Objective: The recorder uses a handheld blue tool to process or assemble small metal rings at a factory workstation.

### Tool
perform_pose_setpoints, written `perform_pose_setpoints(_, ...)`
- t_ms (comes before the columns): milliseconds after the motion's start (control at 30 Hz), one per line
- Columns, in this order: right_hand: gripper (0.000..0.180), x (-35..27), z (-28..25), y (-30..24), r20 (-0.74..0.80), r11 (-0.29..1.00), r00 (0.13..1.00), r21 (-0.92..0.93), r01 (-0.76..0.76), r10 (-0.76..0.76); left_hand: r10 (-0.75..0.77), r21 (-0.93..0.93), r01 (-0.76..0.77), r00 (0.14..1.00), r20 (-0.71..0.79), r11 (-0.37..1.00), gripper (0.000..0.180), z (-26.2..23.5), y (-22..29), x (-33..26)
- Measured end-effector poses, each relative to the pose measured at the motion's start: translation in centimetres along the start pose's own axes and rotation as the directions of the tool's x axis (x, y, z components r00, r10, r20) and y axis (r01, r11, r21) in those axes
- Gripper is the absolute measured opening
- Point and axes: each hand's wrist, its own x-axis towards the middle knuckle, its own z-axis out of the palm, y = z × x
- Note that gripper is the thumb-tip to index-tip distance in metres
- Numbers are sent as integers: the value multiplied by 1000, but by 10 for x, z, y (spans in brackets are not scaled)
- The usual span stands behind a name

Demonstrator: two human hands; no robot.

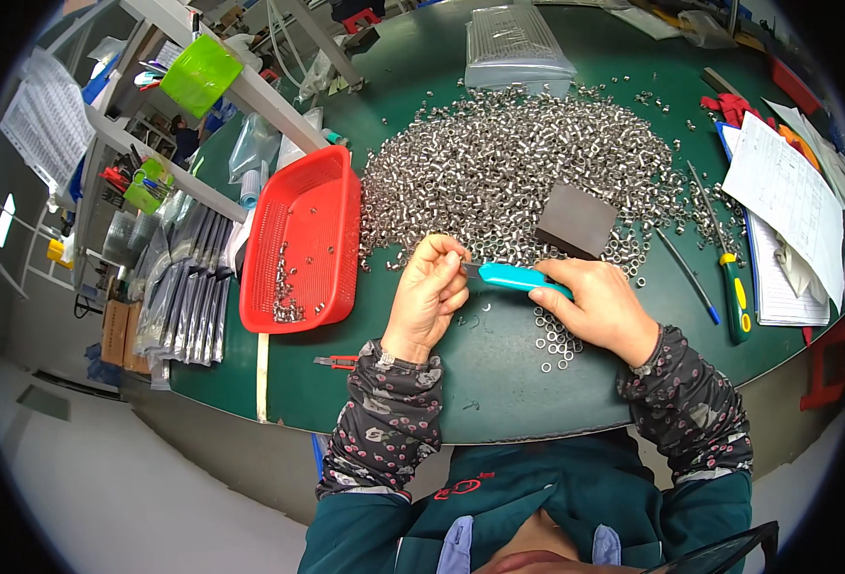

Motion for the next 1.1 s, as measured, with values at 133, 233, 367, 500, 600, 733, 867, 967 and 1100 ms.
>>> perform_pose_setpoints(133, 27, 0, -1, -2, 15, 1000, 1000, 9, -3, 3, 18, 18, -17, 1000, -10, 1000, 4, -1, -2, 0)
perform_pose_setpoints(233, 26, 0, -1, -4, -5, 999, 1000, -42, -6, 5, 12, 14, -11, 998, -61, 1000, 5, -1, -2, 0)
perform_pose_setpoints(367, 25, 0, -1, -5, -62, 991, 997, -128, 43, -51, 5, 22, -4, 998, -60, 1000, 4, -3, -1, -1)
perform_pose_setpoints(500, 24, 0, 1, -4, -91, 980, 992, -189, 70, -89, -5, 22, 7, 999, -54, 1000, 5, -5, -1, 0)
perform_pose_setpoints(600, 23, 1, 0, -4, -124, 967, 983, -233, 103, -135, -12, 20, 13, 999, -44, 1000, 5, -6, -1, 1)
perform_pose_setpoints(733, 25, 2, 0, -4, -136, 953, 975, -272, 133, -175, -21, 25, 22, 998, -52, 999, 6, -6, 1, 0)
perform_pose_setpoints(867, 26, 2, 1, -2, -150, 934, 967, -325, 147, -204, -46, 34, 48, 998, -53, 998, 6, -7, 1, 1)
perform_pose_setpoints(967, 28, 2, 1, 0, -140, 927, 964, -334, 168, -226, -65, 41, 68, 995, -69, 997, 6, -7, 2, 0)
perform_pose_setpoints(1100, 29, 2, 0, 0, -143, 904, 958, -391, 175, -247, -86, 39, 90, 992, -90, 995, 7, -6, 3, 0)
